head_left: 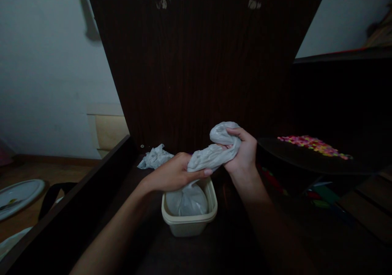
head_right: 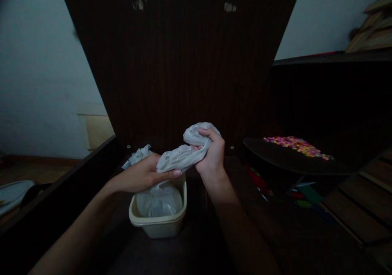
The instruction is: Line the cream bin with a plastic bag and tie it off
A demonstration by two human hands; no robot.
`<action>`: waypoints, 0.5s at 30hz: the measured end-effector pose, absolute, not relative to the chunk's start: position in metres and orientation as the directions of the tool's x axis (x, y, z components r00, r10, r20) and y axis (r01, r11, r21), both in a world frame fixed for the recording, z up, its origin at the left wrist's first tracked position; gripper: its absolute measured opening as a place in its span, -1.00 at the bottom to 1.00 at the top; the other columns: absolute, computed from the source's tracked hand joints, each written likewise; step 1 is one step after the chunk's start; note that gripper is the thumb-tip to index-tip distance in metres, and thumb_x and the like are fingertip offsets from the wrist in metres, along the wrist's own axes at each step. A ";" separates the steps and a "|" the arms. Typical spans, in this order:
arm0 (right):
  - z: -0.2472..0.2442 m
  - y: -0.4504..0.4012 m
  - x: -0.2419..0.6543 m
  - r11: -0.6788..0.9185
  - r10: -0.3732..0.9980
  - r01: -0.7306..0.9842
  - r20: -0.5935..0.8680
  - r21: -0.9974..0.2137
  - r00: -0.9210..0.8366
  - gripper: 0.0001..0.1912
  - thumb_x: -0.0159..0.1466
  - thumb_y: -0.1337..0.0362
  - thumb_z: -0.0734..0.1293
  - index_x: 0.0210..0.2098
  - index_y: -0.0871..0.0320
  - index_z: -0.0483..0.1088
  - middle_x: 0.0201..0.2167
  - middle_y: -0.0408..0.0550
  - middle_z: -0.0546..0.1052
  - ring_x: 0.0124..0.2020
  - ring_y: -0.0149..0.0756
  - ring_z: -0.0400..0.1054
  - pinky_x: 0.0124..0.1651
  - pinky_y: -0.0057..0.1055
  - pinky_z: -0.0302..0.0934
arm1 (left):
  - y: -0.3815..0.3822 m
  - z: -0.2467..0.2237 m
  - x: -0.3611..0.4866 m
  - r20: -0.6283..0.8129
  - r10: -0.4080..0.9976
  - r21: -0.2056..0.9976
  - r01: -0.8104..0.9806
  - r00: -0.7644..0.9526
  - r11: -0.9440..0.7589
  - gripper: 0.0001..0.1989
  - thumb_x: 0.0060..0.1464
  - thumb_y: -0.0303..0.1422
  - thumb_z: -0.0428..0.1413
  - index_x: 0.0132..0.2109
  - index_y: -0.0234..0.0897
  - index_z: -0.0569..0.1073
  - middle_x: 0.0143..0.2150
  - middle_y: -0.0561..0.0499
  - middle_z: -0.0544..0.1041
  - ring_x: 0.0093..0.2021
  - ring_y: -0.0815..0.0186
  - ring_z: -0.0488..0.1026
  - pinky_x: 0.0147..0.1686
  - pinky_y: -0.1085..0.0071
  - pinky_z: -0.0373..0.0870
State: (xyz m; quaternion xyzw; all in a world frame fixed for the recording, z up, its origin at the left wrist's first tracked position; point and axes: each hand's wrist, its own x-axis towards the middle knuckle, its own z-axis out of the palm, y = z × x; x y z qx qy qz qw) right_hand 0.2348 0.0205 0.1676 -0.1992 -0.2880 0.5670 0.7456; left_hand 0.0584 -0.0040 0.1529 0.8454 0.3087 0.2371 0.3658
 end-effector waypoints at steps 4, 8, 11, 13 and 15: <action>0.156 0.042 0.254 0.340 0.940 -0.666 0.245 -0.664 0.235 -0.76 -0.07 0.41 0.32 -0.56 0.10 0.12 -0.66 -0.33 0.18 -0.70 -0.55 0.03 -0.69 -0.61 -0.03 | -0.002 0.155 0.056 0.175 0.685 0.777 0.328 0.707 -0.537 -0.72 0.28 -0.18 0.09 -0.23 -0.31 0.51 -0.35 0.09 0.51 -0.33 0.33 0.40 -0.29 0.46 0.39; 0.142 0.065 0.267 0.413 0.900 -0.553 0.229 -0.723 0.372 -0.73 -0.10 0.46 0.36 -0.42 0.08 0.26 -0.57 -0.33 0.34 -0.60 -0.49 0.25 -0.57 -0.59 0.19 | 0.002 0.155 0.055 0.211 0.670 0.820 0.244 0.712 -0.518 -0.61 0.13 -0.30 0.23 0.09 -0.33 0.52 -0.01 -0.05 0.62 -0.01 0.15 0.51 0.05 0.28 0.46; 0.141 0.068 0.270 0.520 0.815 -0.399 0.299 -0.755 0.496 -0.68 -0.10 0.51 0.41 -0.35 0.09 0.41 -0.39 -0.27 0.47 -0.36 -0.45 0.39 -0.32 -0.56 0.32 | 0.007 0.150 0.055 0.276 0.663 0.802 0.213 0.695 -0.558 -0.71 0.13 -0.41 0.16 0.00 -0.33 0.57 -0.02 -0.05 0.63 0.05 0.15 0.50 0.14 0.26 0.41; 0.148 0.056 0.270 0.623 0.722 -0.157 0.485 -0.767 0.494 -0.73 -0.02 0.46 0.45 -0.32 0.09 0.51 -0.27 -0.20 0.53 -0.16 -0.37 0.41 -0.09 -0.48 0.34 | 0.009 0.146 0.055 0.293 0.676 0.781 0.239 0.676 -0.577 -0.81 0.16 -0.42 0.11 -0.12 -0.33 0.59 -0.11 -0.01 0.64 -0.04 0.19 0.52 0.09 0.29 0.42; 0.158 0.036 0.268 0.701 0.670 0.055 0.683 -0.711 0.291 -0.81 0.13 0.33 0.46 -0.23 0.06 0.58 -0.14 -0.11 0.57 0.02 -0.25 0.40 0.15 -0.31 0.27 | 0.009 0.145 0.056 0.286 0.705 0.761 0.294 0.649 -0.579 -0.84 0.19 -0.40 0.08 -0.22 -0.33 0.56 -0.23 0.03 0.60 -0.17 0.24 0.51 -0.04 0.35 0.44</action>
